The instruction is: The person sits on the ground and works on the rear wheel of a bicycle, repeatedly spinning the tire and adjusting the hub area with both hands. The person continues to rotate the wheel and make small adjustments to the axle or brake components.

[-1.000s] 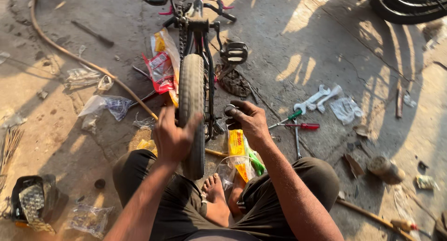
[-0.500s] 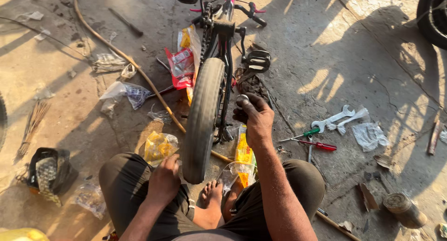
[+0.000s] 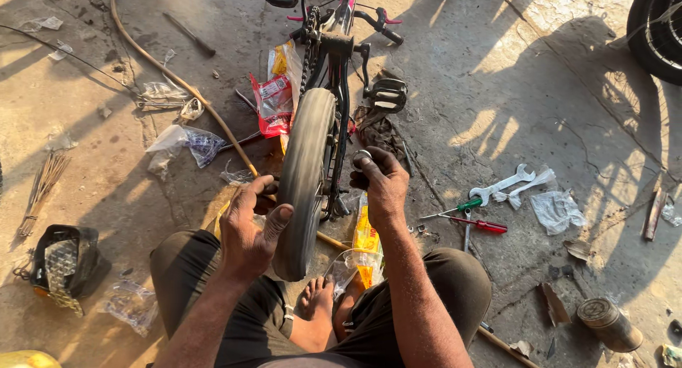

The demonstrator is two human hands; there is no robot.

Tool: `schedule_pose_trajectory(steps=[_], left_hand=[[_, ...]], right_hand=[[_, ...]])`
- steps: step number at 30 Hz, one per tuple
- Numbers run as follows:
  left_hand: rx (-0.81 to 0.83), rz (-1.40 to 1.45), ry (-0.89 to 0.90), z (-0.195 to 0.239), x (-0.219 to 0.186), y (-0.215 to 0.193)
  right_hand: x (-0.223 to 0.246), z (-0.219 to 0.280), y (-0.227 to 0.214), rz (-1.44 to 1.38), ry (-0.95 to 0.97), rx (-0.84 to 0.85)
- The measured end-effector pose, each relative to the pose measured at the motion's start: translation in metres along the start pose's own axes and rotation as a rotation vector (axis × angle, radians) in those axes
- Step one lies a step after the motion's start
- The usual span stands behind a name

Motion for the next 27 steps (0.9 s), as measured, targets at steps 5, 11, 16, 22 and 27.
schedule_pose_trajectory(steps=[5, 11, 16, 22, 27], left_hand=[[0.006, -0.09, 0.009, 0.001, 0.012, 0.007], [0.081, -0.205, -0.034, 0.062, 0.043, 0.027], [0.053, -0.445, 0.4, 0.074, 0.06, 0.033], [0.011, -0.068, -0.028, -0.025, 0.031, 0.035], [0.166, -0.084, -0.214, -0.099, 0.007, 0.045]], right_hand=[[-0.014, -0.001, -0.006, 0.059, 0.041, -0.011], [-0.02, -0.003, -0.001, 0.087, 0.063, 0.019], [-0.014, -0.004, 0.002, 0.11, 0.028, 0.026], [-0.007, -0.006, 0.003, 0.116, 0.027, -0.021], [-0.005, -0.007, -0.007, 0.081, 0.058, -0.044]])
Point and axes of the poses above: each hand's wrist, its own z-axis away from the middle knuckle, its own y-axis out of the palm, x = y × z, the point moved 1 cm from there along -z, towards the middle knuckle, and after that the axes turned 1 degree about -z, right-handed, at the moved point
